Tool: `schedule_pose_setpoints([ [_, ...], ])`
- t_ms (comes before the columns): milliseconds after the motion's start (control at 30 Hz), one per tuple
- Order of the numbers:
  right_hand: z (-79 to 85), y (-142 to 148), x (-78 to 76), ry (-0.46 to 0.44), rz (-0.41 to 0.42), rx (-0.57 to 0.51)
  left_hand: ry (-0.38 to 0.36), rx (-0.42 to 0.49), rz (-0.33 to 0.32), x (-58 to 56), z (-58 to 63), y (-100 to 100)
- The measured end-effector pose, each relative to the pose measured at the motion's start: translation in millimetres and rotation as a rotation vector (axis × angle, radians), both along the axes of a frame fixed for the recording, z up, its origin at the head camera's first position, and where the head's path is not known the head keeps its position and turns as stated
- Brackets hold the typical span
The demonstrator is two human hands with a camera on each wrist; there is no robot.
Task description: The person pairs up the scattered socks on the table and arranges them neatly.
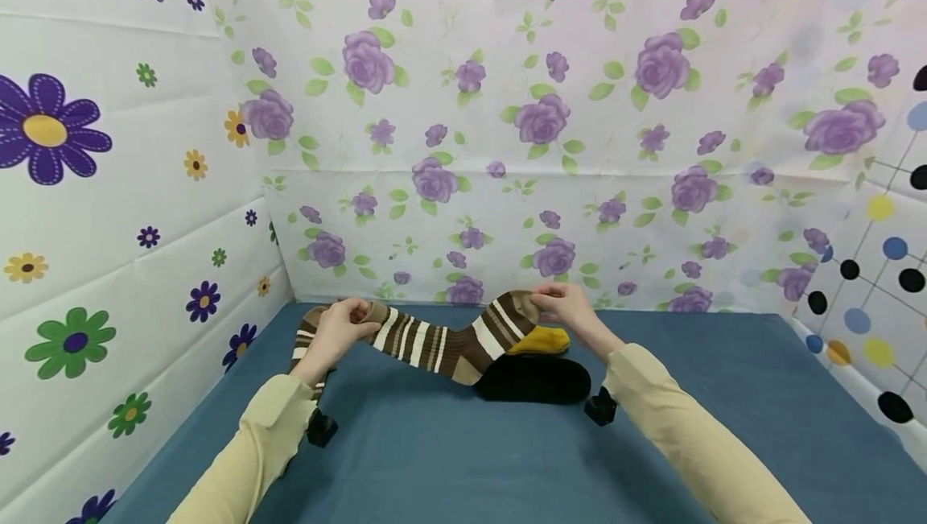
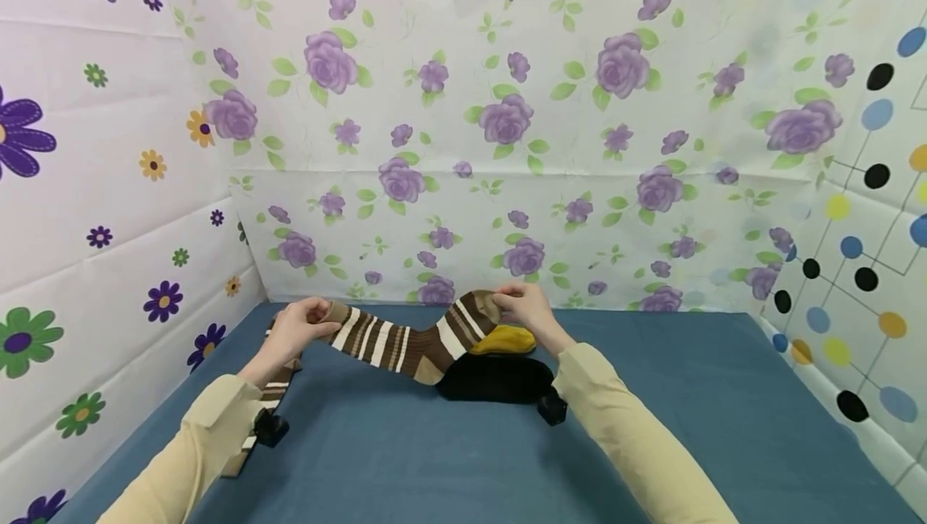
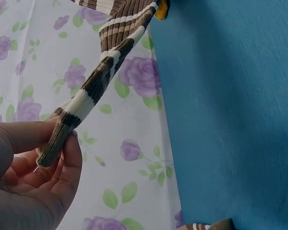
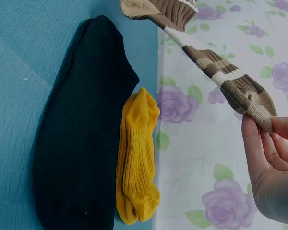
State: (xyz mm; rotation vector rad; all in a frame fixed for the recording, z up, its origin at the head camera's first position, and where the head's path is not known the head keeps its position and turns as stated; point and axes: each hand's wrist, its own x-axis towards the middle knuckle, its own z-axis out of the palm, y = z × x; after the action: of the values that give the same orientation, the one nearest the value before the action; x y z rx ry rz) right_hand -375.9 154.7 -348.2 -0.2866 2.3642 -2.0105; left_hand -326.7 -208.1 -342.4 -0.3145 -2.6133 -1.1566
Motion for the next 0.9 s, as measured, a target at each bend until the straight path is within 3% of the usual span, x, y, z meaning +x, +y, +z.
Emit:
schedule_pose_setpoints([
  [333, 1.1, 15.9, 11.5, -0.018, -0.023, 0.006, 0.010, 0.011, -0.057, 1.6, -0.3, 16.2],
  [667, 1.1, 30.8, 17.8, -0.043, -0.040, 0.002, -0.011, 0.019, -0.060, 0.4, 0.3, 25.8],
  [900, -0.8, 43.1, 22.6, 0.001, -0.008, 0.014, -0.024, 0.030, -0.077, -1.8, 1.0, 30.9],
])
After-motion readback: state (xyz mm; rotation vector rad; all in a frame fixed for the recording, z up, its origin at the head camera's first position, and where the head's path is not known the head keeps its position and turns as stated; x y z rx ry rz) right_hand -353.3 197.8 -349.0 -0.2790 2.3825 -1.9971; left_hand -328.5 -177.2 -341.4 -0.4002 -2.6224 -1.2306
